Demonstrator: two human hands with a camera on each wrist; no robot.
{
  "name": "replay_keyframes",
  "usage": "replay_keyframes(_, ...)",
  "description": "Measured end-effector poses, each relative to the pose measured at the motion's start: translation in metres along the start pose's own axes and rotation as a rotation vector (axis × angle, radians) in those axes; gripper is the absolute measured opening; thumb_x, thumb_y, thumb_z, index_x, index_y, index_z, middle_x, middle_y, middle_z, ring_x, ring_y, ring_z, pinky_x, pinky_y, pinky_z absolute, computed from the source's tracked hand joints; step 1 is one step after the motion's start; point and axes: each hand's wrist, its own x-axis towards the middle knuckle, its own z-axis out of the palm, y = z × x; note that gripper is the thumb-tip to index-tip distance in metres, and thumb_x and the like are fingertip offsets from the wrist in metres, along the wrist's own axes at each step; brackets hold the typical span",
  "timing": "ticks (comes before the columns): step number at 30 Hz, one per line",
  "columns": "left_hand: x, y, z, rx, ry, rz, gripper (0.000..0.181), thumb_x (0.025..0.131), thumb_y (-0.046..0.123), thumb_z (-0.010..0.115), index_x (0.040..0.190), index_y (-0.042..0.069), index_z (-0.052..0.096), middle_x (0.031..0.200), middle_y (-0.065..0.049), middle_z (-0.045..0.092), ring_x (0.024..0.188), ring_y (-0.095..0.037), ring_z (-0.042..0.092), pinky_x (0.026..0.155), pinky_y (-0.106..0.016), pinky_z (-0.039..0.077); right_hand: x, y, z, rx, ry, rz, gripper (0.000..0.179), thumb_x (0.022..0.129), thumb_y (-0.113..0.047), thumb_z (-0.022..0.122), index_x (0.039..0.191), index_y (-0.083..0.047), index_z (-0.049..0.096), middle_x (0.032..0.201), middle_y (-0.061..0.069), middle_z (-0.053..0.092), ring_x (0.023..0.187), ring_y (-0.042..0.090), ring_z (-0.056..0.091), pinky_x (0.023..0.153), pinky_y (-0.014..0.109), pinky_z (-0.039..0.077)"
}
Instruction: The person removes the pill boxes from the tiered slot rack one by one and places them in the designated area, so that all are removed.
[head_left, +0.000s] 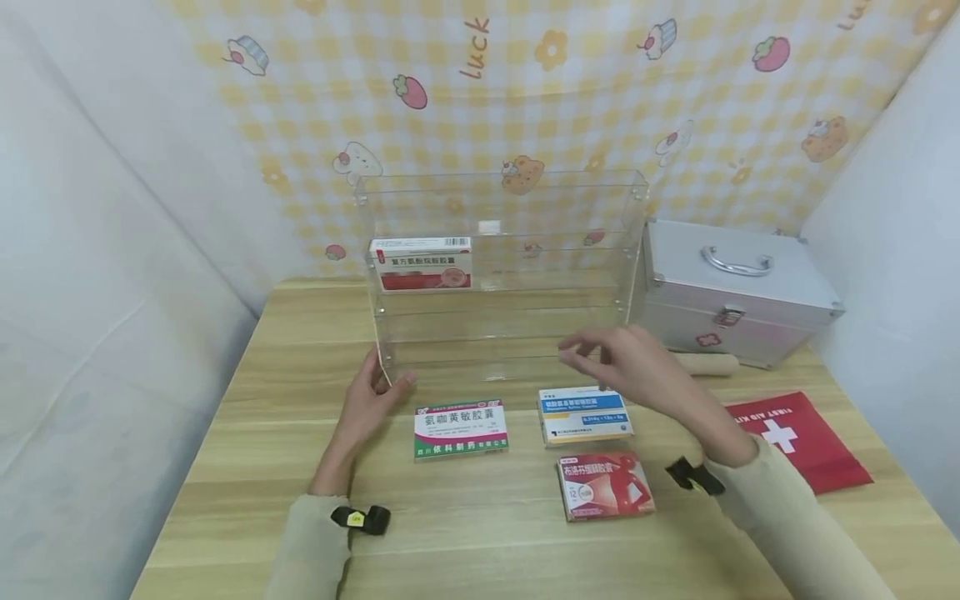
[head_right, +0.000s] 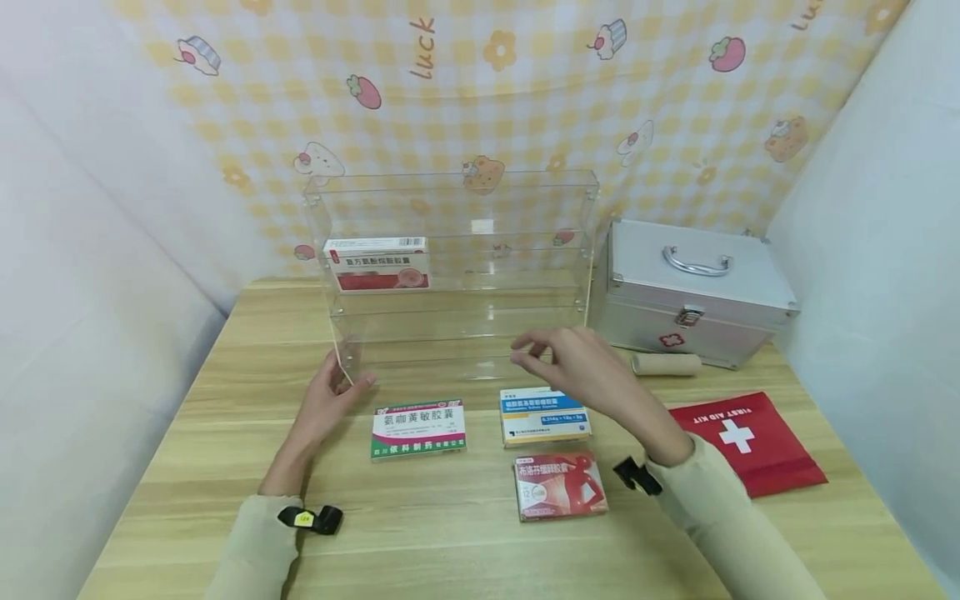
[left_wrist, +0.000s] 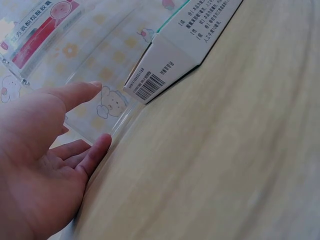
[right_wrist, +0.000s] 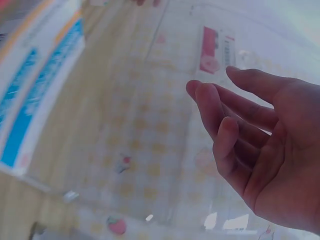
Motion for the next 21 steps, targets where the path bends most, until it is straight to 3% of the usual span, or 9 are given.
replay_keyframes(9,0.002,0.001,0.002,-0.025,0.001,-0.023,0.077,0.093,0.021,0.07,0.156,0.018,0.025,0.151,-0.024,0.035,0.108,-0.036,0.062,0.081,-0.036,0.056,0.068,-0.037,-0.023,-0.006,0.093,-0.138,0.024,0.097,-0.03,0.064,0.113,-0.013,0.071,0.093,-0.004,0.071,0.047,0.005,0.054,0.041,0.03,0.046)
replay_keyframes(10,0.002,0.002,0.002,-0.023,0.002,-0.026,0.077,0.093,0.021,0.07,0.156,0.018,0.025,0.151,-0.024,0.035,0.107,-0.035,0.063,0.081,-0.036,0.056,0.075,-0.041,-0.026,-0.015,0.115,-0.143,0.024,0.097,-0.03,0.063,0.112,-0.013,0.072,0.093,-0.004,0.071,0.046,0.005,0.054,0.043,0.031,0.046)
replay_keyframes(12,0.002,0.002,0.001,-0.021,0.003,-0.03,0.077,0.093,0.022,0.07,0.156,0.018,0.025,0.151,-0.024,0.036,0.103,-0.034,0.064,0.08,-0.037,0.056,0.089,-0.048,-0.03,-0.037,0.155,-0.143,0.024,0.097,-0.031,0.063,0.112,-0.014,0.072,0.093,-0.004,0.072,0.046,0.005,0.054,0.067,0.04,0.054)
replay_keyframes(16,0.001,0.003,0.001,-0.012,0.0,-0.035,0.078,0.094,0.022,0.069,0.157,0.017,0.023,0.151,-0.025,0.035,0.105,-0.036,0.064,0.082,-0.039,0.056,0.113,-0.06,-0.035,-0.102,0.17,-0.107,0.025,0.097,-0.033,0.063,0.115,-0.017,0.071,0.098,-0.004,0.072,0.049,0.006,0.055,0.069,0.044,0.052)
replay_keyframes(17,0.001,0.003,0.001,-0.013,-0.001,-0.037,0.079,0.094,0.021,0.069,0.157,0.017,0.022,0.151,-0.025,0.034,0.107,-0.037,0.063,0.083,-0.039,0.056,0.118,-0.062,-0.035,-0.125,0.161,-0.101,0.026,0.097,-0.034,0.063,0.117,-0.018,0.07,0.099,-0.004,0.072,0.049,0.007,0.056,0.068,0.042,0.053)
replay_keyframes(19,0.001,0.001,0.001,-0.017,-0.002,-0.04,0.08,0.094,0.021,0.069,0.157,0.017,0.02,0.152,-0.025,0.031,0.112,-0.038,0.06,0.086,-0.04,0.055,0.128,-0.066,-0.034,-0.165,0.132,-0.095,0.029,0.097,-0.034,0.063,0.121,-0.018,0.068,0.102,-0.003,0.072,0.05,0.007,0.056,0.046,0.033,0.045)
replay_keyframes(21,0.002,-0.002,0.001,-0.025,0.001,-0.042,0.081,0.094,0.022,0.069,0.158,0.018,0.02,0.153,-0.025,0.029,0.114,-0.04,0.058,0.087,-0.042,0.054,0.137,-0.068,-0.032,-0.185,0.099,-0.1,0.033,0.098,-0.034,0.062,0.126,-0.018,0.065,0.104,0.0,0.072,0.049,0.007,0.056,0.044,0.031,0.044)
